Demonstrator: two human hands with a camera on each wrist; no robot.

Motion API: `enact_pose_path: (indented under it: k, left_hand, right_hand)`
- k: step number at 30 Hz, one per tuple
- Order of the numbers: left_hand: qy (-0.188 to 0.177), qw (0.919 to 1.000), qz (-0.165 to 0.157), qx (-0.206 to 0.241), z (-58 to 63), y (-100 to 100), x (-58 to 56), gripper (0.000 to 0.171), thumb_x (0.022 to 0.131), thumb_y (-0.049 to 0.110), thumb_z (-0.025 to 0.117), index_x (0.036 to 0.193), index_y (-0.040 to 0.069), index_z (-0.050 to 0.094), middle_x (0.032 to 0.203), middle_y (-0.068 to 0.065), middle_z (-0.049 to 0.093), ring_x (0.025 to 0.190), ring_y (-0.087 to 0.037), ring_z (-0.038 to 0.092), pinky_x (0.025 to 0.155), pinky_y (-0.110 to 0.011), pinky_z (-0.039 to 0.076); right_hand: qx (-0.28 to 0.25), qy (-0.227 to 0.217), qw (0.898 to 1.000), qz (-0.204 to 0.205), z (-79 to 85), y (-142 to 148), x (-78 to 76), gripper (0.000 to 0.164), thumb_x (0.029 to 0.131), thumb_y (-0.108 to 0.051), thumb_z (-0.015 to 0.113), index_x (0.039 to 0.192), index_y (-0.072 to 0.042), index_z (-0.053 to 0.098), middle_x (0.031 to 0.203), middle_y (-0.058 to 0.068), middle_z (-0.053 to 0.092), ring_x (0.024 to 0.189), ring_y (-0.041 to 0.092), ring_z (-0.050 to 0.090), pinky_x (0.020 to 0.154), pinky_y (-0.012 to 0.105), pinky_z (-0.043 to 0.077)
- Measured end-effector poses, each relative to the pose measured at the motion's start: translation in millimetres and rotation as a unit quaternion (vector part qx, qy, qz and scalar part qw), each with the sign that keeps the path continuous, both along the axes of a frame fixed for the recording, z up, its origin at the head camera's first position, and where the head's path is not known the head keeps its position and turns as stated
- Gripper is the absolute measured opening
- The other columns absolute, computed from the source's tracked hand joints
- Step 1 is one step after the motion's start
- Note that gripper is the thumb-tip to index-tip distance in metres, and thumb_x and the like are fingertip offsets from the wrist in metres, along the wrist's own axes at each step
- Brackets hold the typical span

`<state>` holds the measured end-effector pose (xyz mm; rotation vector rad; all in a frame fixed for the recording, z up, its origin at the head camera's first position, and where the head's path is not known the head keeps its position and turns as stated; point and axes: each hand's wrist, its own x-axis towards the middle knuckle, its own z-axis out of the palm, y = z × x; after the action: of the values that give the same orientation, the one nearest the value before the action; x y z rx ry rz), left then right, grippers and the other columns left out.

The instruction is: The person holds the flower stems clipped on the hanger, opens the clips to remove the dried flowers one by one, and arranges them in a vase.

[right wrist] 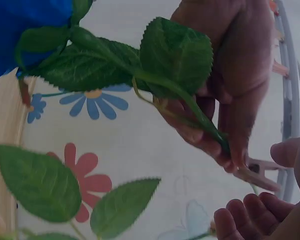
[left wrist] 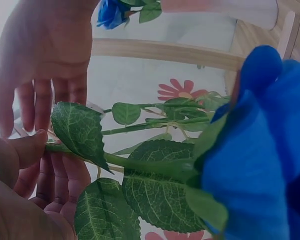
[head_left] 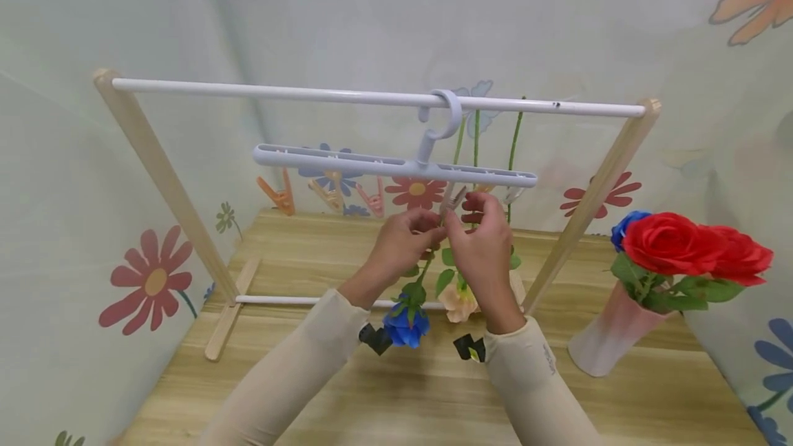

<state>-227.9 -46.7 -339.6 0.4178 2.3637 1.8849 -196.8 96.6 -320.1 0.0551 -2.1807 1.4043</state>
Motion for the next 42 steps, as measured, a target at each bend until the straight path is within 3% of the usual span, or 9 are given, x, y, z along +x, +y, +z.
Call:
enact_pose_path:
  k: [5, 9, 12, 21, 29, 38, 42]
  left_hand:
    - [0.005, 1.0000, -0.002, 0.000, 2.9, 1.0, 1.1, 0.026, 0.097, 0.022, 0.070, 0.121, 0.012, 0.070, 0.103, -0.008, 0.073, 0.085, -0.022, 0.068, 0.071, -0.031, 0.063]
    - [0.000, 0.9999, -0.010, 0.005, 4.2, 1.9, 2.1, 0.026, 0.097, 0.021, 0.069, 0.121, 0.011, 0.070, 0.103, -0.009, 0.073, 0.093, -0.036, 0.070, 0.072, -0.031, 0.063]
    - [0.001, 0.9999, -0.016, 0.006, 4.4, 2.2, 2.6, 0.025, 0.098, 0.020, 0.068, 0.121, 0.011, 0.069, 0.103, -0.009, 0.073, 0.096, -0.039, 0.070, 0.072, -0.031, 0.063]
    - [0.006, 0.9999, -0.012, -0.004, 5.1, 2.1, 2.8, 0.024, 0.098, 0.021, 0.069, 0.119, 0.012, 0.070, 0.104, -0.007, 0.074, 0.084, -0.021, 0.070, 0.072, -0.031, 0.064]
    - [0.012, 0.9999, -0.007, -0.009, 5.1, 0.6, 2.7, 0.023, 0.097, 0.021, 0.069, 0.117, 0.011, 0.071, 0.104, -0.008, 0.074, 0.085, -0.022, 0.069, 0.071, -0.031, 0.063]
    - [-0.008, 0.9996, -0.001, -0.028, 1.6, -3.4, 7.5, 0.022, 0.098, 0.020, 0.068, 0.115, 0.007, 0.069, 0.104, -0.008, 0.073, 0.087, -0.026, 0.071, 0.070, -0.030, 0.063]
    - [-0.009, 0.9982, -0.003, -0.059, -2.4, -9.6, 11.8, 0.023, 0.098, 0.024, 0.069, 0.115, 0.009, 0.068, 0.103, -0.007, 0.072, 0.087, -0.025, 0.071, 0.069, -0.030, 0.063]
  right_hand:
    - [-0.007, -0.001, 1.000, -0.014, 3.8, -10.5, -8.2, 0.040, 0.092, -0.032, 0.072, 0.120, -0.005, 0.061, 0.109, 0.010, 0.070, 0.098, 0.026, 0.072, 0.080, 0.042, 0.061]
    - [-0.030, 0.013, 0.999, -0.041, 3.8, -13.1, -11.8, 0.036, 0.093, -0.032, 0.072, 0.114, -0.005, 0.061, 0.102, 0.009, 0.071, 0.093, 0.024, 0.073, 0.077, 0.039, 0.060]
    - [-0.051, 0.026, 0.997, -0.055, 4.1, -14.7, -13.4, 0.036, 0.092, -0.031, 0.073, 0.113, -0.005, 0.060, 0.099, 0.008, 0.070, 0.089, 0.022, 0.072, 0.075, 0.037, 0.058]
    - [-0.086, 0.058, 0.992, -0.077, 4.5, -20.5, -15.0, 0.036, 0.090, -0.028, 0.075, 0.111, -0.004, 0.059, 0.095, 0.008, 0.068, 0.083, 0.020, 0.071, 0.071, 0.030, 0.056]
    - [-0.087, 0.095, 0.987, -0.092, 1.7, -25.0, -17.1, 0.031, 0.089, -0.023, 0.075, 0.106, -0.002, 0.062, 0.091, 0.009, 0.070, 0.077, 0.021, 0.074, 0.059, 0.014, 0.052]
    - [-0.073, 0.100, 0.987, -0.102, 0.1, -26.4, -16.9, 0.029, 0.089, -0.023, 0.074, 0.106, -0.002, 0.063, 0.092, 0.010, 0.072, 0.077, 0.020, 0.074, 0.065, 0.022, 0.055]
    - [-0.081, 0.092, 0.988, -0.090, -3.0, -26.0, -17.5, 0.031, 0.088, -0.024, 0.075, 0.106, -0.003, 0.060, 0.089, 0.005, 0.067, 0.078, 0.018, 0.072, 0.065, 0.018, 0.053]
